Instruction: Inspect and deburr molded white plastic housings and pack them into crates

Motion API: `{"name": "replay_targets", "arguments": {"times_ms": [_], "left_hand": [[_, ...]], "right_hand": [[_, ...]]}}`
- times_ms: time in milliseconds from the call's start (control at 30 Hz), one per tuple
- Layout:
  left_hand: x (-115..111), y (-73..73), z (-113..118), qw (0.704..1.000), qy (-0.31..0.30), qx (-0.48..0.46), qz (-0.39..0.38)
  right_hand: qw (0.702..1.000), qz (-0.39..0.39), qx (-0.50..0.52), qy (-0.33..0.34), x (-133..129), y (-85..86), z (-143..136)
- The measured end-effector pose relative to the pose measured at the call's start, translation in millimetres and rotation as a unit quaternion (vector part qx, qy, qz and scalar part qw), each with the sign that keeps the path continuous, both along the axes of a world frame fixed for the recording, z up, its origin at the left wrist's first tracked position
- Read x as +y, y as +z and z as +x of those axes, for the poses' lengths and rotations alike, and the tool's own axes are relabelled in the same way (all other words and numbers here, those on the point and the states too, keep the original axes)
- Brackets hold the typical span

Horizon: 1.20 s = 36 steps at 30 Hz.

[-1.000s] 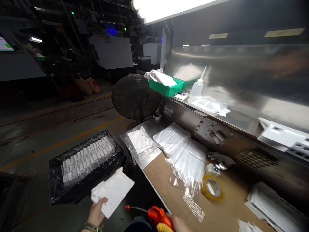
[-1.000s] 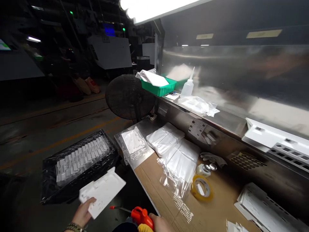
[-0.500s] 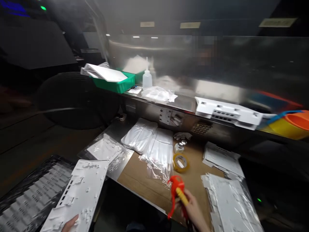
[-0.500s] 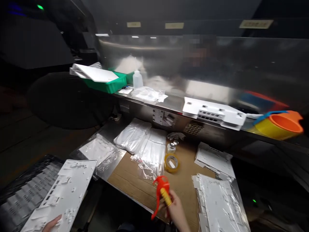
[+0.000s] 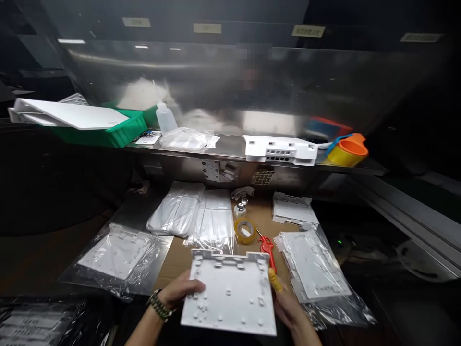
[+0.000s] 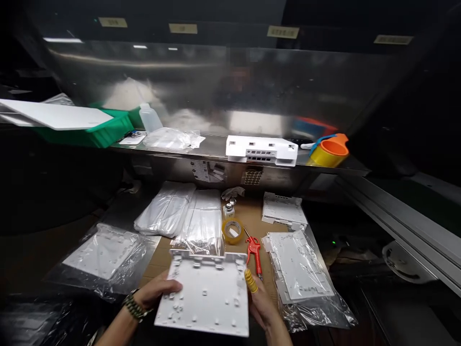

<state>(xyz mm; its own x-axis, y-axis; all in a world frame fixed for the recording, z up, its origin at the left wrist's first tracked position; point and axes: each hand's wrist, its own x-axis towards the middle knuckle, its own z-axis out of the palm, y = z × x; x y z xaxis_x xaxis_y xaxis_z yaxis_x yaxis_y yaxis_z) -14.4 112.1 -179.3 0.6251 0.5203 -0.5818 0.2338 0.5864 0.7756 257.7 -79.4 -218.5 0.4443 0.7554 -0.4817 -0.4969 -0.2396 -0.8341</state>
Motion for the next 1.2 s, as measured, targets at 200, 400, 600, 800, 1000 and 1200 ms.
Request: {"name": "replay_targets", "arguments": {"times_ms": [200,400,600,800,1000,1200], "left_hand": [[18,-57.2,72,0.959,-0.122,0.032,0.254],[33,-110.3,62,0.857,-0.214,0.1,0.458],[60,-125.8,60,0.799,-0.267,0.105,0.529],[67,-121.6,60,0.77,-0.305,0.101,0.551],[66,-122.4,60,0.779,-0.319,0.097,0.531],[86,-120.1,69,0.838,-0.276,0.109,0.459]], "right_hand": [[0.961,-0.025,0.175,-0.212,-55,14.1,14],[0.921,-0.039,0.119,-0.368,-99,17.5,26],[0.909,-0.012,0.132,-0.396,-103,35.3,9],[0.902,-0.012,0.127,-0.412,-99,40.4,-3],[0.905,-0.033,0.111,-0.409,-92,36.2,-13],[0.906,-0.031,0.105,-0.409,-89,19.6,-25]]}}
